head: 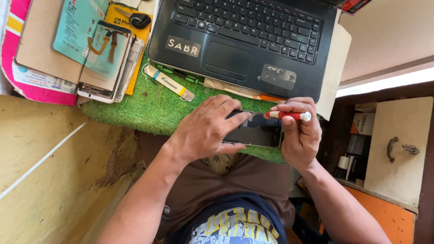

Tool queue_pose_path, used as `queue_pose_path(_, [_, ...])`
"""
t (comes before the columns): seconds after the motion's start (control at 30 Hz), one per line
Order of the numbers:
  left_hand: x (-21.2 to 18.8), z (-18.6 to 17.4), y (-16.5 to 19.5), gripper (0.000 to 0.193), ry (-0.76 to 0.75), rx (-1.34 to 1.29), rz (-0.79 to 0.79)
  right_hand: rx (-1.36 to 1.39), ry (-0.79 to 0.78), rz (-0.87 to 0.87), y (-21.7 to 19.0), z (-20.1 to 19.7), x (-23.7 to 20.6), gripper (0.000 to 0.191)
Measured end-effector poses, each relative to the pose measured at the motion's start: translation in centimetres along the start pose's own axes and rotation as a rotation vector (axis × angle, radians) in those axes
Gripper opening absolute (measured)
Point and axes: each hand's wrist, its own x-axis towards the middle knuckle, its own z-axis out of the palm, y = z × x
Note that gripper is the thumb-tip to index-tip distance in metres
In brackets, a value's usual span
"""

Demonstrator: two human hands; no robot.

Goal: The person repairs a smartphone at a workbench, using a screwdriver to remove and tighten screws on the phone's frame and a pry tool to lift components. They flip the phone over, press on its parts, and work on both sides of the device while it rests on a green mat.

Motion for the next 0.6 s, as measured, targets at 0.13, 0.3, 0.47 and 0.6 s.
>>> queue_pose_path(0.13, [0.01, -0.05, -0.06, 0.068, -0.002, 0.006, 0.002, 0.026, 0.02, -0.004, 0.04, 0.06, -0.06, 0.028])
queue_pose_path(0.3, [0.11, 0.04, -0.01, 0.069, -0.017, 0.013, -0.002, 0.05, -0.008, -0.014, 0.0, 0.0, 0.06, 0.029])
queue_pose_path(0.47, [0.1, 0.04, 0.04, 0.069, -0.013, 0.027, 0.0, 0.027, -0.014, -0.02, -0.09, 0.03, 0.11, 0.029])
queue_pose_path(0.6, [0.1, -0.01, 0.0, 0.07, -0.022, 0.021, -0.003, 0.013, -0.012, -0.013, -0.03, 0.01, 0.04, 0.028])
